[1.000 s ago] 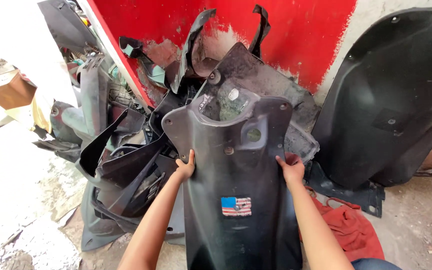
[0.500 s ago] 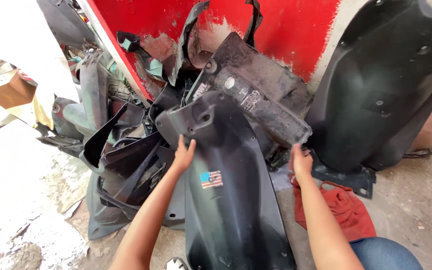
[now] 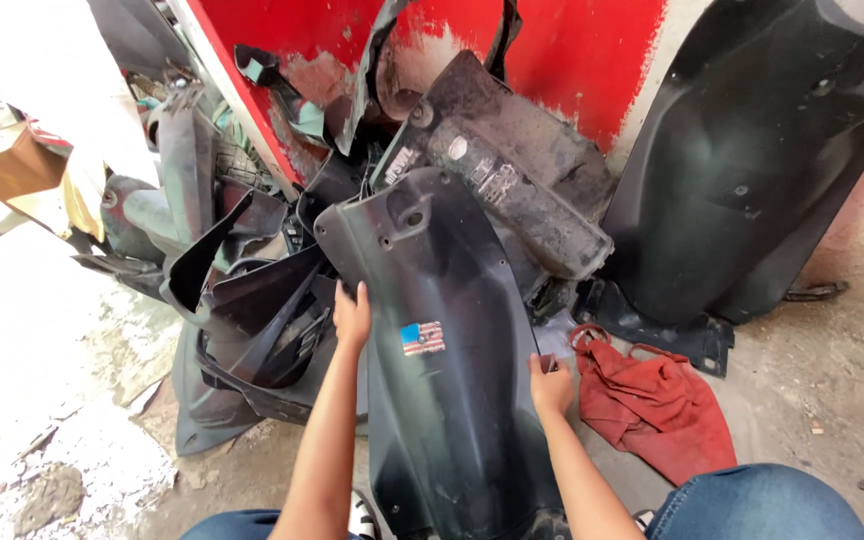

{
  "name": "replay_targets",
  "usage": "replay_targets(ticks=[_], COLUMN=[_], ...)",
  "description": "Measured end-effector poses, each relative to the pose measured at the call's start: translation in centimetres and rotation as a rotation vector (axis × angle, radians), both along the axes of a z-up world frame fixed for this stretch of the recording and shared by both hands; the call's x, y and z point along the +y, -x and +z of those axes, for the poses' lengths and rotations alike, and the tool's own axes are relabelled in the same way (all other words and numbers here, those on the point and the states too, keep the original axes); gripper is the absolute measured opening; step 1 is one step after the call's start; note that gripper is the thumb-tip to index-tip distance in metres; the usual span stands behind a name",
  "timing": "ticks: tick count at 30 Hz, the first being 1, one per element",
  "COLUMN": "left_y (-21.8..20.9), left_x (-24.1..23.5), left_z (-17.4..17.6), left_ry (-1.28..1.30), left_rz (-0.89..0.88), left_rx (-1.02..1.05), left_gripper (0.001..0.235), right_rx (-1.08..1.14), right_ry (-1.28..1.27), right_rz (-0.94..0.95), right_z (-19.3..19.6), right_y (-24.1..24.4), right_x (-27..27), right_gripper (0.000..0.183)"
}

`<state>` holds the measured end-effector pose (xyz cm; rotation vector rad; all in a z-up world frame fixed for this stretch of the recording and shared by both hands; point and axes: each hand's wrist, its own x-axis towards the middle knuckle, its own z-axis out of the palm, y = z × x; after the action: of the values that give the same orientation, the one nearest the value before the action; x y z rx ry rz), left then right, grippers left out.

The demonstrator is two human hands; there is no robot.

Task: The person sands a black motorcycle fairing with a sanding block, holding the part steady with one hand while rubbing the surface with the other. The person flips the fairing over to sand the other side, which has a sticker on it, and continues the sanding process.

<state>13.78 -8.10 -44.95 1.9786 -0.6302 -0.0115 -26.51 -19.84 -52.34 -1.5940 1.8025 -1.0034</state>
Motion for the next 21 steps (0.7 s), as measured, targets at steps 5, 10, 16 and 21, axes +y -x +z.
replay_targets(ticks=[5,10,16,21], left_y=[1.3,5.7,10.1,10.8], left_x=[5.8,9.6,10.0,10.4], left_z=[-6.8,-15.1,-12.8,-12.1], left_ry=[-0.368,-0.716,-0.766,-0.388], left_rz=[0.065,-0.025,0.024,0.068], left_rx=[0.339,0.484,0.42,0.455], left_gripper=[0.095,0.102,0.092,0.094], right_rx=[-0.021,-0.015,-0.175,-0.421], right_ry=[-0.216,-0.163,-0.141,-0.068], right_rz=[0.036,-0.006,-0.019,-0.027], right_z=[6.1,8.4,8.3,4.1], right_y=[0.1,0.9,3.9,4.4], right_x=[3.0,5.3,4.7,2.7], right_gripper=[0.053,0.05,0.039,0.027])
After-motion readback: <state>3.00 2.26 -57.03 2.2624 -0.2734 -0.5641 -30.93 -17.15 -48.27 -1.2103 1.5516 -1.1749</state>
